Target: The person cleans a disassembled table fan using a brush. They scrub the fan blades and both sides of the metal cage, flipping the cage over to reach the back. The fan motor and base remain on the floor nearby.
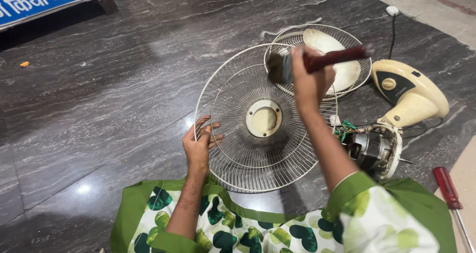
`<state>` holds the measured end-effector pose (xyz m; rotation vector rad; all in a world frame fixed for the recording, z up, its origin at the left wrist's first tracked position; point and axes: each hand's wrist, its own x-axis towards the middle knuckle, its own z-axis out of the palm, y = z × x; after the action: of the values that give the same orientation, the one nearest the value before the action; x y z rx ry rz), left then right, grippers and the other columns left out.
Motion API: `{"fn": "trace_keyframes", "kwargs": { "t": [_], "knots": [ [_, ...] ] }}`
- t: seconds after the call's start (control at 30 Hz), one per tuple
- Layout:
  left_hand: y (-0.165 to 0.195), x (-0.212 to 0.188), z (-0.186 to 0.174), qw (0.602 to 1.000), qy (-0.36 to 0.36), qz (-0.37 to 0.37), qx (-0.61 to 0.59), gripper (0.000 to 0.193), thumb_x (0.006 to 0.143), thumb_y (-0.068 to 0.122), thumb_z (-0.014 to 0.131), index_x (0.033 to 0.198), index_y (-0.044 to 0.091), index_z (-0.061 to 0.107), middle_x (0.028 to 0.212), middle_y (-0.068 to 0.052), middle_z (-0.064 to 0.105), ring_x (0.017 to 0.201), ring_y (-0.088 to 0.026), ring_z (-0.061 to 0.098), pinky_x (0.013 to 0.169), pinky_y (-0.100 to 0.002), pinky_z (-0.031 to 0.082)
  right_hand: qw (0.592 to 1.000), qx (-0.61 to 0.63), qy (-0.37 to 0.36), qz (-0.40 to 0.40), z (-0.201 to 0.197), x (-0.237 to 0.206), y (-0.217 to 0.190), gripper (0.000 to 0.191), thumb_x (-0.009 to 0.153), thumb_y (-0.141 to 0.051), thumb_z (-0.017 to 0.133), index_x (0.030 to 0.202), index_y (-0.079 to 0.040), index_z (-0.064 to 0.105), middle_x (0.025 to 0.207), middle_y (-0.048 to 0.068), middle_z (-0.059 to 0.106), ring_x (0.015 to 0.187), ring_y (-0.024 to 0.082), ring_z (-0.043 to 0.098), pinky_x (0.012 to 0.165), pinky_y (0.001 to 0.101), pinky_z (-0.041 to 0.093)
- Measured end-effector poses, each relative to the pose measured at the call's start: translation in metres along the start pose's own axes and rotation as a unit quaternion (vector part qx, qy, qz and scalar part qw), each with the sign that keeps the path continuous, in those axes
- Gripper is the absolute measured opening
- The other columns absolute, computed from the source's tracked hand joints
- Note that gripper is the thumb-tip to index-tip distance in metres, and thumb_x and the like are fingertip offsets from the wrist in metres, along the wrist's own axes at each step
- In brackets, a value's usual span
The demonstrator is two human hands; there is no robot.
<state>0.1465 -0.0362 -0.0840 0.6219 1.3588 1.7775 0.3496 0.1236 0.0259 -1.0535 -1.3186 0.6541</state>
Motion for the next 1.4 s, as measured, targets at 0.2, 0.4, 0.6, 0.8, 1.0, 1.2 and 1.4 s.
{"fn": "trace_keyframes", "kwargs": {
  "t": [0.2,0.4,0.6,0.8,1.0,1.2,1.4],
  "knots": [
    [-0.001,-0.001,-0.001,0.999,0.023,-0.034,0.005,0.033,0.098,0.004,0.053,0.13,0.003,0.063,0.103,-0.019,0.076,0.07,-0.026,0.075,0.06,-0.033,0.062,0.996,-0.063,-0.06,-0.002,-0.03,-0.078,0.04,0.019,0.09,-0.018,0.079,0.094,0.001,0.08,0.072,0.005,0.071,0.061,0.011,0.063,0.057,0.0265,0.048],
    [-0.004,0.0,0.002,0.999,0.02,-0.043,0.004,0.033,0.097,0.003,0.053,0.129,0.001,0.062,0.105,-0.019,0.076,0.07,-0.026,0.075,0.061,-0.033,0.063,0.997,0.012,-0.067,0.045,-0.057,-0.049,0.035,0.018,0.089,-0.018,0.08,0.092,0.0,0.079,0.077,0.002,0.075,0.066,0.007,0.067,0.061,0.0227,0.052],
    [-0.007,-0.001,0.004,0.999,-0.038,0.0,-0.01,0.045,0.091,-0.008,0.046,0.133,-0.004,0.061,0.111,-0.021,0.075,0.087,-0.022,0.079,0.072,-0.035,0.069,0.994,0.001,0.059,-0.092,-0.027,0.008,0.009,0.018,0.098,-0.018,0.073,0.105,-0.002,0.077,0.071,-0.001,0.07,0.057,0.005,0.062,0.051,0.0174,0.047],
    [-0.005,-0.003,0.002,0.999,-0.026,-0.031,0.018,0.055,0.083,-0.01,0.04,0.134,-0.003,0.059,0.107,-0.022,0.075,0.073,-0.028,0.077,0.064,-0.035,0.065,0.991,-0.074,-0.078,0.076,-0.028,-0.051,0.033,0.021,0.088,-0.021,0.078,0.1,-0.004,0.076,0.07,0.003,0.072,0.057,0.017,0.065,0.056,0.0316,0.051],
    [-0.004,-0.005,0.003,0.999,-0.021,-0.035,0.019,0.051,0.084,-0.005,0.045,0.134,-0.002,0.06,0.107,-0.022,0.075,0.073,-0.028,0.076,0.065,-0.034,0.066,0.961,-0.213,-0.117,0.129,-0.082,-0.044,0.045,0.022,0.075,-0.024,0.085,0.084,-0.005,0.079,0.072,0.004,0.073,0.064,0.018,0.071,0.066,0.036,0.056],
    [-0.002,-0.002,0.0,0.996,-0.08,-0.03,-0.006,0.056,0.08,-0.004,0.046,0.135,-0.001,0.059,0.111,-0.021,0.076,0.083,-0.028,0.078,0.071,-0.034,0.065,0.956,-0.263,0.105,-0.082,-0.116,-0.03,0.058,0.037,0.077,-0.023,0.091,0.085,0.006,0.069,0.079,0.012,0.07,0.075,0.024,0.064,0.071,0.0392,0.051],
    [0.004,-0.003,0.007,0.983,-0.143,-0.08,0.082,0.067,0.085,0.022,0.065,0.149,0.012,0.046,0.135,-0.016,0.065,0.124,-0.03,0.06,0.102,-0.044,0.049,0.985,-0.141,0.099,0.012,-0.112,-0.003,0.046,0.025,0.088,-0.017,0.087,0.093,-0.002,0.068,0.08,0.001,0.07,0.07,0.012,0.065,0.068,0.029,0.051]
  ]
}}
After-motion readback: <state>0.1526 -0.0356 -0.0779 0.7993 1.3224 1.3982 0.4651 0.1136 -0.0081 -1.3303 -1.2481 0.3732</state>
